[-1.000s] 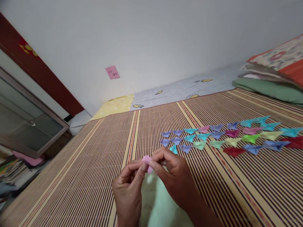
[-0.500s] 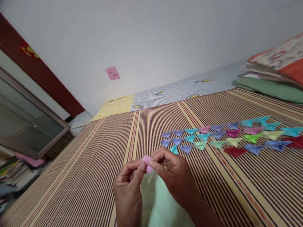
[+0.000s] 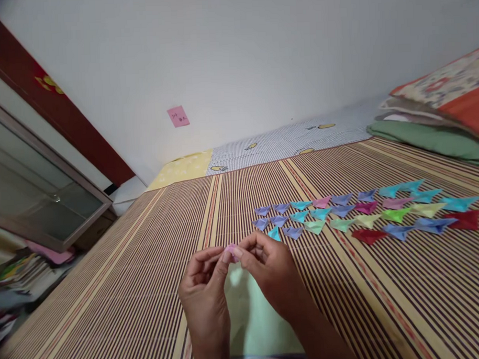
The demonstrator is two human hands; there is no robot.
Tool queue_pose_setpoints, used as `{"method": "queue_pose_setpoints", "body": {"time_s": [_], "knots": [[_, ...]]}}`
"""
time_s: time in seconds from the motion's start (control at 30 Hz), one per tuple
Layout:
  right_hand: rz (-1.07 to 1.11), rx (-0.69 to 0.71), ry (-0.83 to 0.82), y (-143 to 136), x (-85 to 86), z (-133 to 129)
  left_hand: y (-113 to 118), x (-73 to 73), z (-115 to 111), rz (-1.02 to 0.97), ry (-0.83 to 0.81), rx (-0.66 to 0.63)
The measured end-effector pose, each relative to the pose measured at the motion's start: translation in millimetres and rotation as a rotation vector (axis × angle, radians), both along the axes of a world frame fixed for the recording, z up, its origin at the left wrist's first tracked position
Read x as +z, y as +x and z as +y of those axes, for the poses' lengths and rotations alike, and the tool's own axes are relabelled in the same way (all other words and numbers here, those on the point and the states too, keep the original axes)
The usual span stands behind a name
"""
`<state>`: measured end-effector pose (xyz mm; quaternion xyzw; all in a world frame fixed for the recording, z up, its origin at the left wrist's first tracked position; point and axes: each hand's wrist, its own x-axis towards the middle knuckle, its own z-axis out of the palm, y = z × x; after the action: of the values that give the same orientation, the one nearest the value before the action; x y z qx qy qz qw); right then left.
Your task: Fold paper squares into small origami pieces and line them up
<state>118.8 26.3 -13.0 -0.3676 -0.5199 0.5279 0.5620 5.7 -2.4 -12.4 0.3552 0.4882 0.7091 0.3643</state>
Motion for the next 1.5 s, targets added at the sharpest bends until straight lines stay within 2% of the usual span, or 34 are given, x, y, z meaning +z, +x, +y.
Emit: {"method": "queue_pose_setpoints", "body": {"time_s": [0.23,0.43,0.57,0.77,0.93,1.1,1.2,1.37,1.5], "knots": [[-0.031,-0.006,0.046,5.5,3.7,0.2,5.7,3.8,3.2,0.016,-0.007,0.009],[-0.077,0.002,0.088,13.9,7.6,1.0,4.6,3.9,7.6,0.058,-0.092,-0.189],[-0.096,0.039,0.073,15.1,5.5,3.1,5.6,4.3,5.3,0.088,-0.06,-0.16],[-0.152,-0.003,0.106,12.1,0.1,3.0,3.8,3.8,5.8,0.112,-0.042,-0.149],[-0.239,-0.001,0.16,16.4,5.2,1.3,-1.9,5.6,7.2,0.08,-0.101,-0.197],[-0.281,0.005,0.208,16.2,11.7,0.1,-5.6,6.8,5.8,0.059,-0.07,-0.217],[-0.264,-0.051,0.229,13.6,12.3,-1.8,-6.0,5.3,7.2,0.057,-0.089,-0.224],[-0.364,-0.163,0.305,13.2,10.1,-3.3,-3.7,3.2,9.6,0.022,-0.116,-0.279],[-0.327,-0.094,0.243,15.2,9.9,-3.3,-1.1,1.6,8.6,-0.004,-0.099,-0.239]]}}
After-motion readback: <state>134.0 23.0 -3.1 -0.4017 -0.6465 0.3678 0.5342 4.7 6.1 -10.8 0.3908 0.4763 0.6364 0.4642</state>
